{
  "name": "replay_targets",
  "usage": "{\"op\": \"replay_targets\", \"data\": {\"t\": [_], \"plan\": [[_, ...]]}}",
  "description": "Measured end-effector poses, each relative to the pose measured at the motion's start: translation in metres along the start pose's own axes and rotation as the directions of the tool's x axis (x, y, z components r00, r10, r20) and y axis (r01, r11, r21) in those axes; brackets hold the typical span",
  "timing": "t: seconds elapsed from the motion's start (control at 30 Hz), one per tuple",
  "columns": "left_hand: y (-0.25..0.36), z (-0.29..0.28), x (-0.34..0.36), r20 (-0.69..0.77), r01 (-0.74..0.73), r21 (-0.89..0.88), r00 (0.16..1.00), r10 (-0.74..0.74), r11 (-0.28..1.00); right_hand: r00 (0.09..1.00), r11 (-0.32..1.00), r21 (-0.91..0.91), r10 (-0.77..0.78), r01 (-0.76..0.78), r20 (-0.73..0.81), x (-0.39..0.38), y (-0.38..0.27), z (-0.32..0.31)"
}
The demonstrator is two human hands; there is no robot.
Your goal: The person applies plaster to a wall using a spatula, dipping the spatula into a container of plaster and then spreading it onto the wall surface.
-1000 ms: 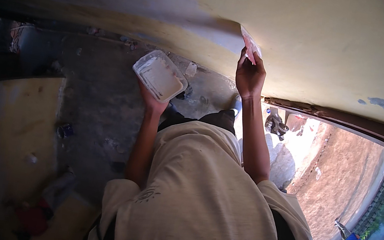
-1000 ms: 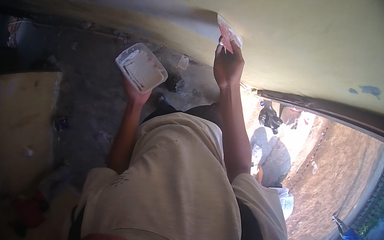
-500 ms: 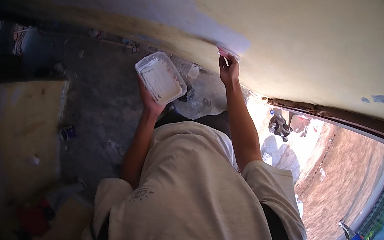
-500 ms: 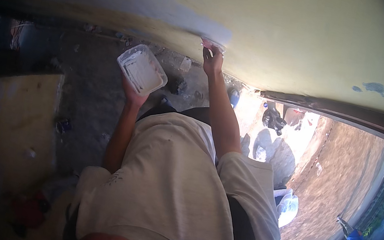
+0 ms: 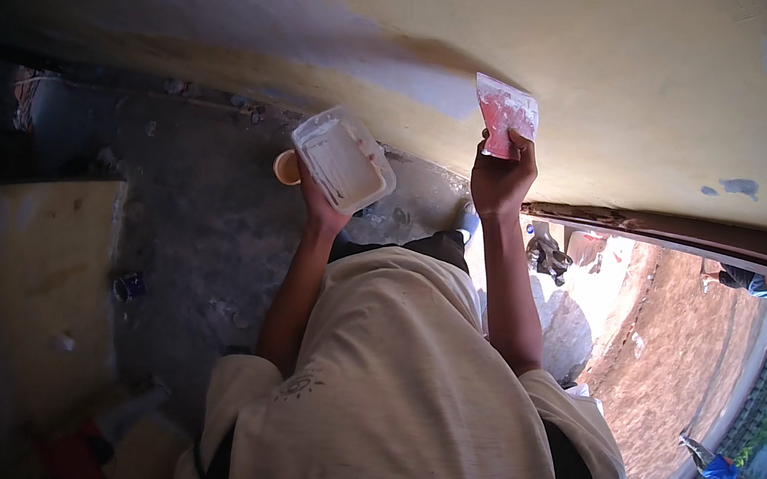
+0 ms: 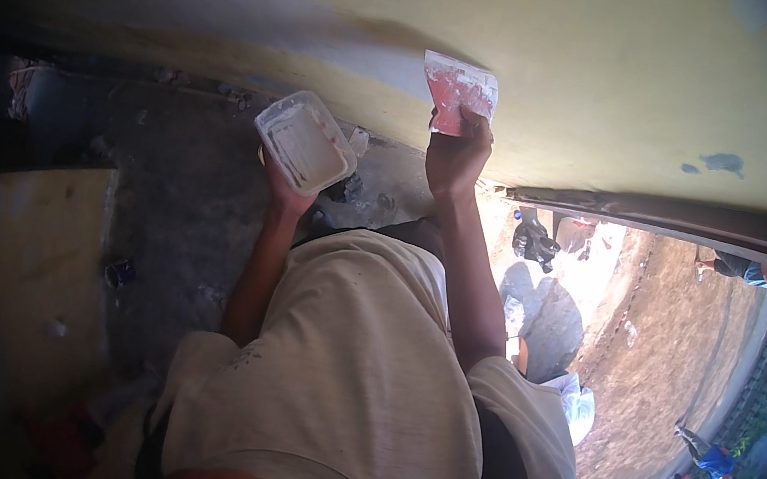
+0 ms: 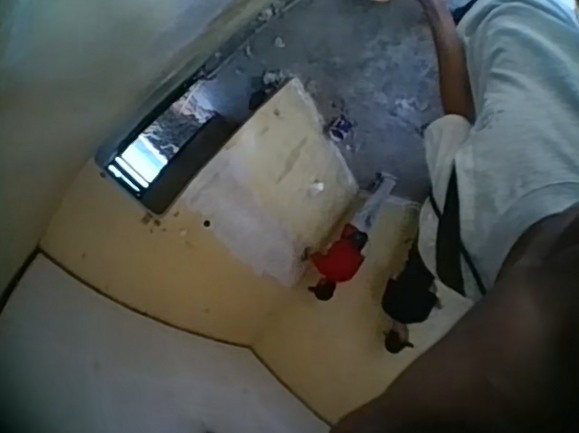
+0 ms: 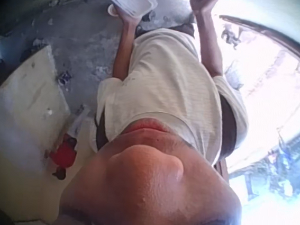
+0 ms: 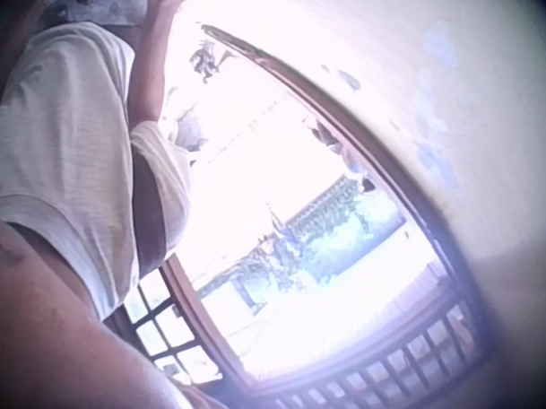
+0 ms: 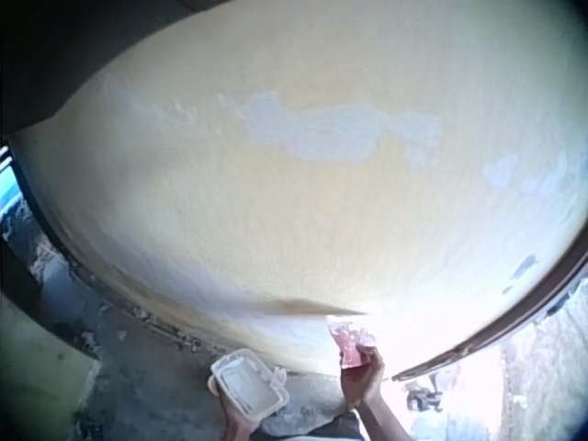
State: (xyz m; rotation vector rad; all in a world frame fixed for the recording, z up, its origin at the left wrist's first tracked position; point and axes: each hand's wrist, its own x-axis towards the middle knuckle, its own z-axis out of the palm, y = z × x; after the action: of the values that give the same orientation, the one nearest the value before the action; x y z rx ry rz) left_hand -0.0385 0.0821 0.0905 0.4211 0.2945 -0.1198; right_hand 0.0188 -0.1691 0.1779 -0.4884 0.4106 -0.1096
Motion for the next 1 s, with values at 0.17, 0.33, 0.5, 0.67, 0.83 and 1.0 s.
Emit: {"op": "replay_targets", "data": {"t": [0.17, 0.33, 0.5, 0.67, 0.83, 1.0], "plan": [[0.002, 0.003, 0.004, -0.091, -0.030, -0.028, 0.995, 0.027, 0.999, 0.988, 0.941, -0.310, 0.102, -0.134, -0.116, 0.083, 0.095, -0.143], [0.000, 0.002, 0.000, -0.047, 0.022, -0.013, 0.999, -0.023, 1.000, 0.920, 0.949, -0.088, 0.269, -0.304, -0.284, 0.126, 0.126, -0.162], [0.000, 0.008, -0.002, -0.065, -0.004, -0.003, 0.998, 0.004, 1.000, 0.976, 0.980, 0.049, 0.197, -0.193, -0.090, 0.116, 0.076, -0.081], [-0.002, 0.009, -0.010, 0.097, 0.079, -0.030, 0.992, -0.075, 0.996, 0.975, 0.973, -0.178, 0.174, -0.148, 0.138, -0.005, 0.000, 0.044], [-0.001, -0.008, -0.012, 0.073, 0.108, 0.070, 0.991, -0.113, 0.992, 0.853, 0.589, -0.791, 0.315, 0.167, 0.415, -0.055, -0.020, 0.057], [0.002, -0.011, -0.005, 0.020, 0.162, 0.090, 0.986, -0.165, 0.983, 0.895, 0.560, -0.803, 0.226, 0.203, 0.384, -0.080, 0.014, 0.068]]}}
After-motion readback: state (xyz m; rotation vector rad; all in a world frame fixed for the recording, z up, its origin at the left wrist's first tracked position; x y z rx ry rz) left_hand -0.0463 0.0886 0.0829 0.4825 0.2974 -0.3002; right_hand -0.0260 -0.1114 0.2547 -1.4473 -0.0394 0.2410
